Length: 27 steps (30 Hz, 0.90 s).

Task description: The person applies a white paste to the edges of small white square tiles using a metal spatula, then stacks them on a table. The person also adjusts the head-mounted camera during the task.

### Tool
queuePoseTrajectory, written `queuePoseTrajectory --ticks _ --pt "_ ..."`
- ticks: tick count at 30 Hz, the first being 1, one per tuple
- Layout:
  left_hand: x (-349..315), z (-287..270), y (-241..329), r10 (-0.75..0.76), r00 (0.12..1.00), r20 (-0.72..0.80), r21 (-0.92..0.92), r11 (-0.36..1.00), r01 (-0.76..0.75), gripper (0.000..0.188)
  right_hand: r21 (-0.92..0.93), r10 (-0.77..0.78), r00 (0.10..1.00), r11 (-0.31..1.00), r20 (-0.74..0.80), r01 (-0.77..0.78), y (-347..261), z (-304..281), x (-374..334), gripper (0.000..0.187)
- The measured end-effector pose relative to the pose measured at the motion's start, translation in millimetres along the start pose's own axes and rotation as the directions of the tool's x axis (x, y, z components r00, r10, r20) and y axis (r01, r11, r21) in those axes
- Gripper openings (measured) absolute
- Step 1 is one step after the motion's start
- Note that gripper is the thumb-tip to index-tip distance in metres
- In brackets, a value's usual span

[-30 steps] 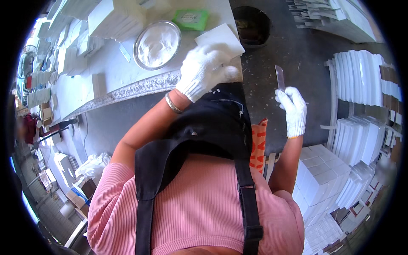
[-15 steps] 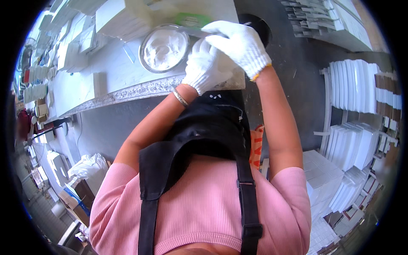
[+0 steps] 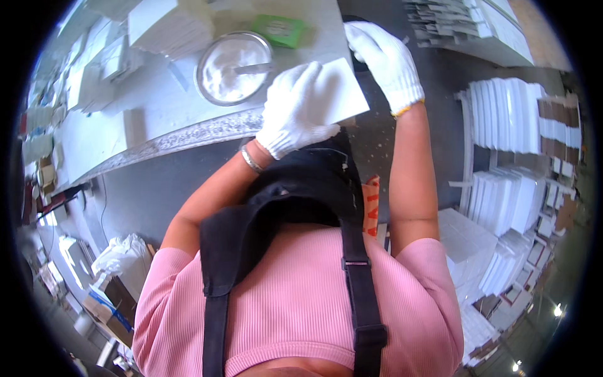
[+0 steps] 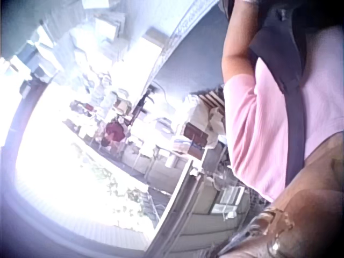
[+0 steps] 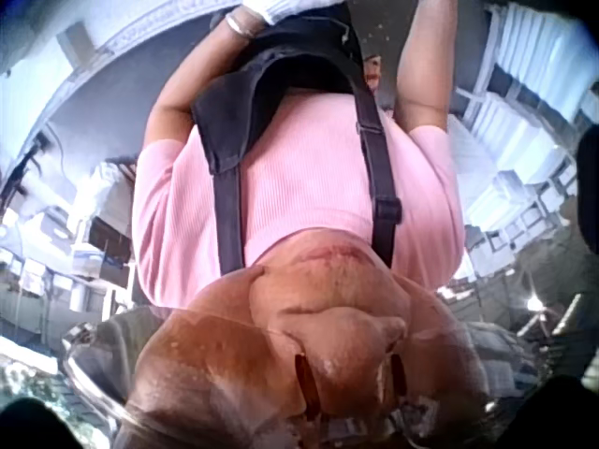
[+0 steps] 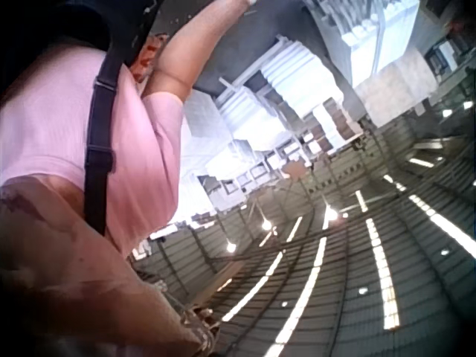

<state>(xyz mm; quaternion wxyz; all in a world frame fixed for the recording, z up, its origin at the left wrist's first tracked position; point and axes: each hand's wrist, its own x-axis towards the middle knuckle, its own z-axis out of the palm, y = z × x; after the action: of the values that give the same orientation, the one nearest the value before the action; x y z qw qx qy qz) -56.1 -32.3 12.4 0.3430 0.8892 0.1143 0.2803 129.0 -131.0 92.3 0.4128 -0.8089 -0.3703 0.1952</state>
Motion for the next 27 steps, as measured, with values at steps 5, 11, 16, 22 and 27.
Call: queuePoseTrajectory --ticks 5,11,16,22,27 --pt "9 1 15 0.168 0.986 -0.008 -0.003 0.986 -0.168 0.104 0.338 0.205 0.955 0.902 0.215 -0.270 63 -10 -67 0.053" --pt "8 1 23 0.135 0.991 0.016 -0.119 0.984 -0.132 0.115 0.620 0.246 0.949 0.719 0.197 -0.315 62 -10 -94 0.043" --pt "10 -9 32 -0.257 0.803 0.537 -0.747 0.297 0.595 0.075 0.620 0.214 0.971 0.749 0.105 -0.233 68 -21 -104 0.041" --pt "7 8 38 -0.246 0.706 0.664 -0.717 0.059 0.694 0.040 0.251 0.168 0.975 0.960 -0.145 -0.128 58 -12 -111 0.054" --pt "4 13 37 -0.287 0.719 0.633 -0.749 0.010 0.663 0.038 -0.263 -0.069 0.946 0.965 -0.316 -0.018 40 14 -128 0.089"
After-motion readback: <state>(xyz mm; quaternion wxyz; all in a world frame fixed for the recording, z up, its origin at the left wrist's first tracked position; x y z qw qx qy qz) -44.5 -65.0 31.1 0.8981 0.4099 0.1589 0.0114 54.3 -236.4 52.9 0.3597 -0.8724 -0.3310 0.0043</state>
